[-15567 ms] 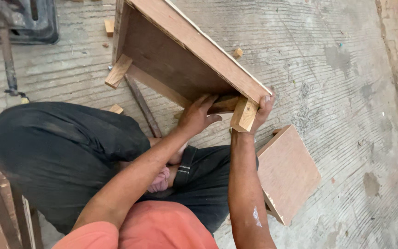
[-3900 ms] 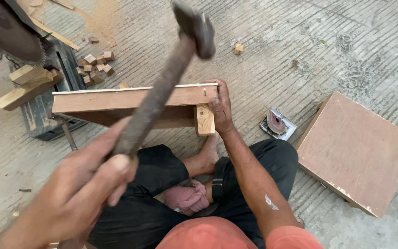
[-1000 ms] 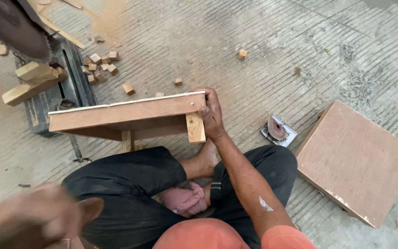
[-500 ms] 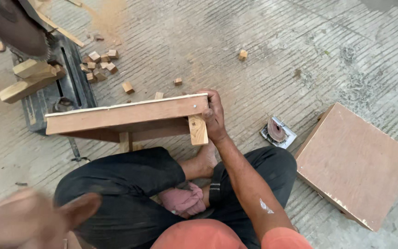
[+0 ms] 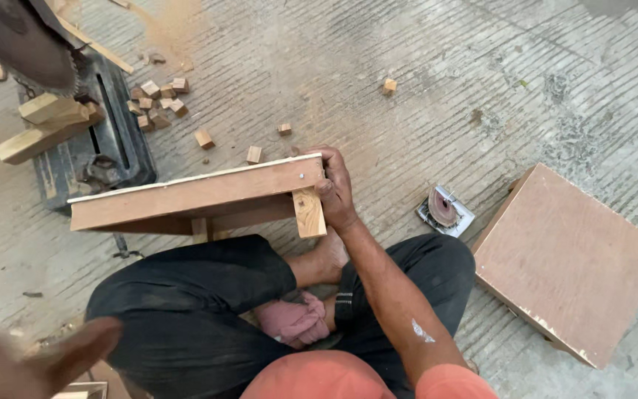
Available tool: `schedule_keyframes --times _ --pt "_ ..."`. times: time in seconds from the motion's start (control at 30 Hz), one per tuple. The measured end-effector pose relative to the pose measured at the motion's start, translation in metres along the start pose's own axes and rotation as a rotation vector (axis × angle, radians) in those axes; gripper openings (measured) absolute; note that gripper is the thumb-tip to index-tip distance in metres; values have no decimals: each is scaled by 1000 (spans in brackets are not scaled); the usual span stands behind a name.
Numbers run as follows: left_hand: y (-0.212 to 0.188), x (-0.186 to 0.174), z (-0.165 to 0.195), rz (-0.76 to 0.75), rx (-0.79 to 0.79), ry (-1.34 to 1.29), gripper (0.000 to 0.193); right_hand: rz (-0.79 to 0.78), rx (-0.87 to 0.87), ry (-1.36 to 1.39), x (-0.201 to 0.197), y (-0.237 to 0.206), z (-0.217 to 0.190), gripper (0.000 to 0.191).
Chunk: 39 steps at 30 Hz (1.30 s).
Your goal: The person assembles a small wooden stool by attaching legs to a square wooden top using a hammer and nails. They position the legs, hammer nails into the wood, and adjust the pieces to ensure stability.
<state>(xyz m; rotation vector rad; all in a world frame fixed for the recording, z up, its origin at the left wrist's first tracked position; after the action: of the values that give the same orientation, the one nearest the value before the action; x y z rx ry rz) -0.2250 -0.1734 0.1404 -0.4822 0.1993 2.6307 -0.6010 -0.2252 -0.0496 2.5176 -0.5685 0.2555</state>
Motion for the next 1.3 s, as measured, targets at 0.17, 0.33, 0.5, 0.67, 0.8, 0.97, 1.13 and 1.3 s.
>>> schedule_keyframes --times 0.17,0.33,0.5,0.67,0.8,0.97,1.13,1.3 --pt "55 70 58 -115 25 607 60 22 25 -129 2 -7 -3 85" --pt "28 -2 33 26 -3 293 62 8 -60 -80 15 -5 -4 84" --pt "-16 -33 -23 8 18 21 62 13 -16 -82 6 -4 -1 88" --pt "52 52 33 -170 -61 671 62 6 -50 -138 -2 -5 2 88" --pt "77 51 85 -139 126 722 62 -12 -25 -137 1 -5 7 89" --pt "18 -12 46 65 7 367 70 -20 -10 -65 3 -11 5 90" --pt "31 21 13 0 -113 183 63 -9 -14 -83 0 -8 1 89" --pt "72 41 40 -68 -95 799 56 -49 -144 -181 11 -10 -9 87"
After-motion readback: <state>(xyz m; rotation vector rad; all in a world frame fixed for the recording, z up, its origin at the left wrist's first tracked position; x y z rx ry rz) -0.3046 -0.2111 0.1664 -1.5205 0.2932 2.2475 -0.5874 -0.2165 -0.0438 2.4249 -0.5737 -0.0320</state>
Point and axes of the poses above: each hand's wrist, its own y-axis towards the middle knuckle, its own x-axis out of the palm, z = x × y, the point moved 3 cm from there along y, towards the middle knuckle, and after that the axes turned 10 degrees about z, right-handed, at the moved point
